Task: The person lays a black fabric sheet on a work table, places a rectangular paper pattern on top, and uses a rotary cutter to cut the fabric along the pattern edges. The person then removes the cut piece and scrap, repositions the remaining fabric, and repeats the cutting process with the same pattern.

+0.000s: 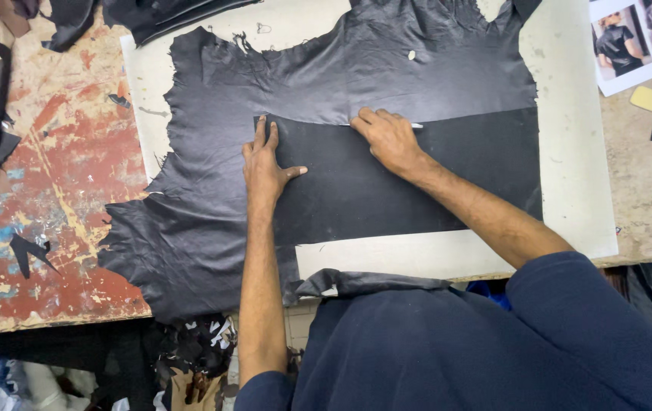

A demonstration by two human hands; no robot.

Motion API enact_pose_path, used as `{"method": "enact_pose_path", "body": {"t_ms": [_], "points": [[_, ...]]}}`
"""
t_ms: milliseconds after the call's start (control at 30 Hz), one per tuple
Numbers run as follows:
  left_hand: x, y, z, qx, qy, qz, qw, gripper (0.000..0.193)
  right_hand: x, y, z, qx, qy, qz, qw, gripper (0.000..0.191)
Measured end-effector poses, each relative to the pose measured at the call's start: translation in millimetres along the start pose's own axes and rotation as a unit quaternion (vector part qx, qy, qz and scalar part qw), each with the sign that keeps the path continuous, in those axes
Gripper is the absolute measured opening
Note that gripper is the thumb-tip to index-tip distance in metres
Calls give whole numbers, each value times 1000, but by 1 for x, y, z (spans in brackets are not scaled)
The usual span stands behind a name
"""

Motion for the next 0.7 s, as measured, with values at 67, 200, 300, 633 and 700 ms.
{"method": "enact_pose_path", "body": {"t_ms": [67,200,300,633,700], "points": [[-1,-2,2,1,2,2,1000,114,-8,13,-6,-3,-3,0,1000,34],[-1,-5,0,-13,8,12,1000,114,-18,31,-15,6,-6,1,1000,33],[-2,-6,-4,-19,6,20,1000,115,-29,44,-21,-6,0,-6,1000,34],[2,-5,-7,-19,-16,-22,999,116,-79,122,-58,-23,-22,-18,999,41],[3,-6,-9,-19,-15,-8,1000,116,-94,146,-65,-38,-32,-12,999,41]]}}
Point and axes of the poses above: each hand's wrist, its own x-axis towards the middle knuckle, its own z-axis out of the palm, y = z × x, the point moved 1 cm from there along x, towards the middle knuckle, and after that the axes turned 4 degrees about z, right-handed, at the moved point
